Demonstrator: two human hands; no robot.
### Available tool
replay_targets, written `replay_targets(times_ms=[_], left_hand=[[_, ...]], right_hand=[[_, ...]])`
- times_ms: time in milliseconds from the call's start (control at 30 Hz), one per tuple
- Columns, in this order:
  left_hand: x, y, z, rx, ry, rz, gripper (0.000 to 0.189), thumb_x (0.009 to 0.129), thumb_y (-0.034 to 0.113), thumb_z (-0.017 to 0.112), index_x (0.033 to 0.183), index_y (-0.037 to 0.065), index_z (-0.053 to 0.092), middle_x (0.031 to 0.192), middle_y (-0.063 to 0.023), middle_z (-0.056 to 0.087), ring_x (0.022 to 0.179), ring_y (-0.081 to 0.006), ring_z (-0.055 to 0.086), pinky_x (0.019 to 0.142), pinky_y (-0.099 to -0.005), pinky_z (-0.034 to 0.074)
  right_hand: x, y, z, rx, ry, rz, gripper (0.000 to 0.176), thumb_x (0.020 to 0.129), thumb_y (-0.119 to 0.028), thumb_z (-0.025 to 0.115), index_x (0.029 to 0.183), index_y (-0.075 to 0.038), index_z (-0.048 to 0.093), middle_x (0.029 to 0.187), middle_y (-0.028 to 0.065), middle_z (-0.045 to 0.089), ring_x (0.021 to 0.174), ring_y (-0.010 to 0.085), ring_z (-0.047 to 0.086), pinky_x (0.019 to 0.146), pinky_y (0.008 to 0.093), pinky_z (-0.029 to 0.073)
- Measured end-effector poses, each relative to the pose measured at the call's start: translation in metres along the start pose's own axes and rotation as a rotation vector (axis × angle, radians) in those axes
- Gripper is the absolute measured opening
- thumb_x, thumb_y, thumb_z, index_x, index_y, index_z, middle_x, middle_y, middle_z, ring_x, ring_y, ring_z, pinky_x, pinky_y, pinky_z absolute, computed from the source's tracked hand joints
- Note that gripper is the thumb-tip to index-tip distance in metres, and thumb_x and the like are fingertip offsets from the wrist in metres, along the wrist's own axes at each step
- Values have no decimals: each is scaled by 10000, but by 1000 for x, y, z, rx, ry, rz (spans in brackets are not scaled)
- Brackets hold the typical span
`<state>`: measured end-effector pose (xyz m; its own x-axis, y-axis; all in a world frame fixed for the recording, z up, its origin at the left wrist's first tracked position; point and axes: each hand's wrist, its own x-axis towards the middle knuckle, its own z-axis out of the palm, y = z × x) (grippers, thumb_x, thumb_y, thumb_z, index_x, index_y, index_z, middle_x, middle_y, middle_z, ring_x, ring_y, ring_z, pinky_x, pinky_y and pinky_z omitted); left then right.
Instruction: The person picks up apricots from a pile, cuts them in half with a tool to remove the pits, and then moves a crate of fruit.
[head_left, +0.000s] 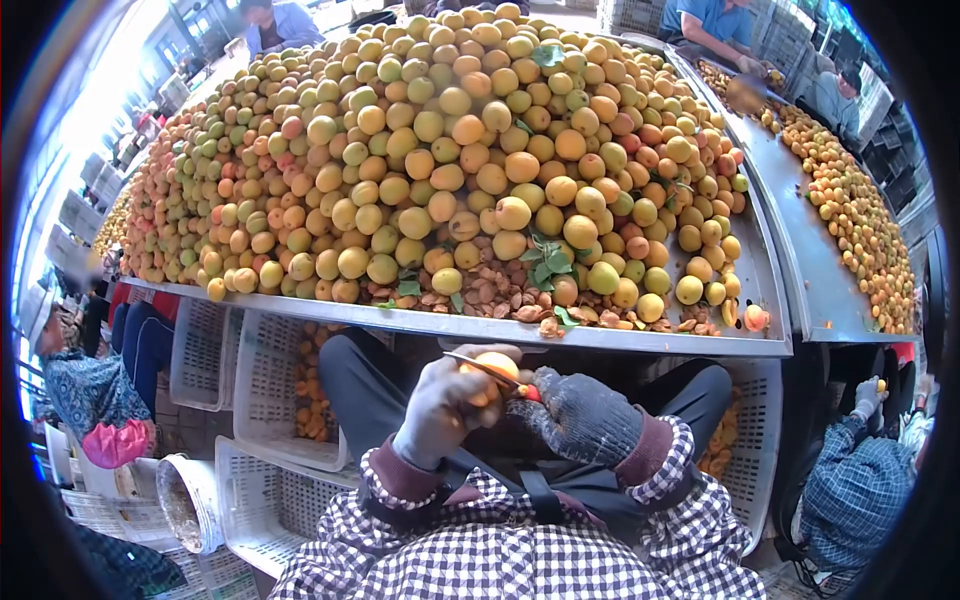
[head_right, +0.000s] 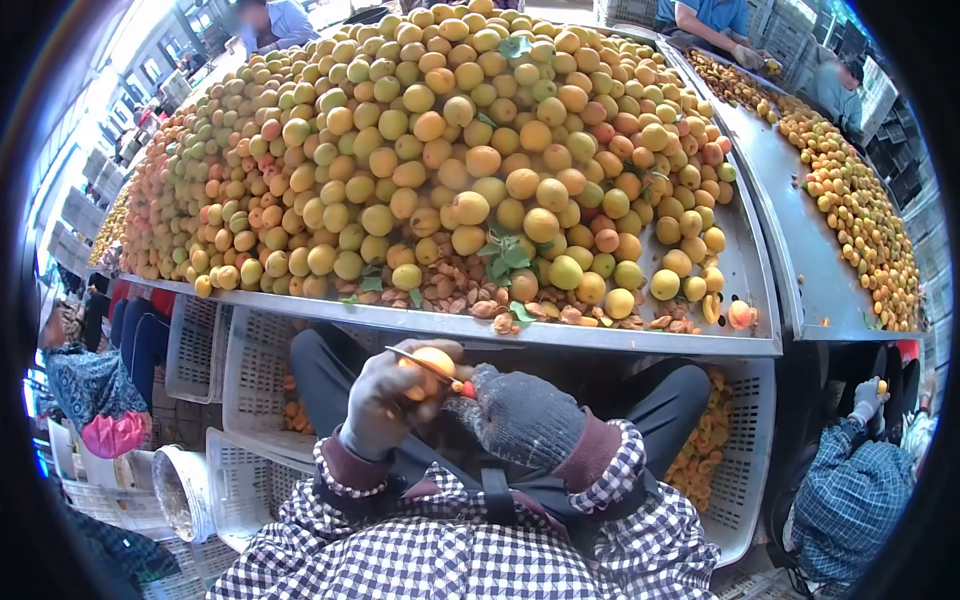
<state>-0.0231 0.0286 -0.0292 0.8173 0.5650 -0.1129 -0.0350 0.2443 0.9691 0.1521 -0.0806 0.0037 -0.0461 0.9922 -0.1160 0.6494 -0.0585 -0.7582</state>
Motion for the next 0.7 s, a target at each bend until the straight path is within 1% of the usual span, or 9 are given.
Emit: replay_targets(times_ms=[67, 233, 333, 367, 467, 533, 600, 667, 700], left_hand=[[4, 2, -3, -583, 30, -25, 529, 874, 265, 560, 1296, -32, 444, 1084, -228, 627, 666, -162, 598, 629, -230, 507], [0, 21, 24, -528, 24, -33, 446, 916, 192, 480, 1319, 6, 437, 1052, -174, 619, 778, -171, 624, 660, -265, 523], [-1, 25, 45, 26, -7, 94, 503, 868, 84, 585, 1336, 7, 418, 1207, -89, 550, 1022, -163, 576, 804, -295, 515], [-11, 43, 48, -209, -93, -225, 496, 929, 149, 563, 1367, 2, 381, 1260, -81, 506, 1126, -185, 519, 937, -331, 454], [-6, -2, 55, 44, -122, 482, 573, 977, 136, 464, 1470, 86, 178, 1176, -69, 499, 816, -107, 566, 760, -267, 487], [-14, 12, 55, 167, -182, 360, 640, 940, 63, 411, 1483, 84, 72, 1087, -57, 500, 777, -101, 521, 781, -257, 458], [-17, 14, 51, 64, -204, 172, 649, 923, 110, 507, 1477, 112, 170, 1267, -115, 459, 1154, -165, 466, 977, -284, 374], [-11, 11, 44, -58, -220, 150, 638, 926, 172, 528, 1469, 107, 199, 1193, -105, 495, 1062, -145, 499, 896, -253, 406], [-8, 9, 42, -190, -252, 111, 635, 929, 233, 550, 1460, 101, 228, 1119, -96, 532, 970, -124, 532, 814, -221, 437]], right_hand=[[-15, -7, -8, -117, -17, 135, 367, 877, -333, 623, 961, 9, 522, 709, 209, 623, 624, 389, 621, 532, 455, 474], [-42, -9, 8, 186, 544, -113, 476, 643, -114, 864, 1021, 4, 601, 809, 66, 584, 609, 158, 571, 568, 288, 468], [-24, -4, 11, 37, 701, -240, 396, 747, -212, 786, 1023, 6, 605, 858, 153, 631, 761, 321, 648, 659, 349, 516], [-19, -1, 10, 132, 675, -271, 333, 784, -200, 747, 1002, 12, 612, 855, 152, 634, 772, 310, 651, 683, 349, 516], [-20, 5, 17, 235, 643, -322, 274, 857, -206, 683, 993, 22, 614, 920, 109, 642, 789, 208, 618, 708, 353, 502], [-13, -7, 15, 346, 569, -332, 312, 859, -244, 678, 1032, 5, 602, 932, 121, 647, 805, 222, 627, 718, 352, 508], [-15, -15, 9, 489, 470, -218, 393, 862, -321, 669, 1110, -29, 579, 956, 145, 655, 836, 249, 647, 740, 351, 521], [-16, -16, 6, 609, 377, -81, 476, 866, -397, 659, 1189, -64, 556, 980, 168, 663, 867, 277, 666, 761, 349, 533], [-10, -2, 6, 325, 465, -309, 275, 922, -231, 565, 1093, -16, 569, 890, 149, 660, 748, 230, 662, 666, 322, 526]])
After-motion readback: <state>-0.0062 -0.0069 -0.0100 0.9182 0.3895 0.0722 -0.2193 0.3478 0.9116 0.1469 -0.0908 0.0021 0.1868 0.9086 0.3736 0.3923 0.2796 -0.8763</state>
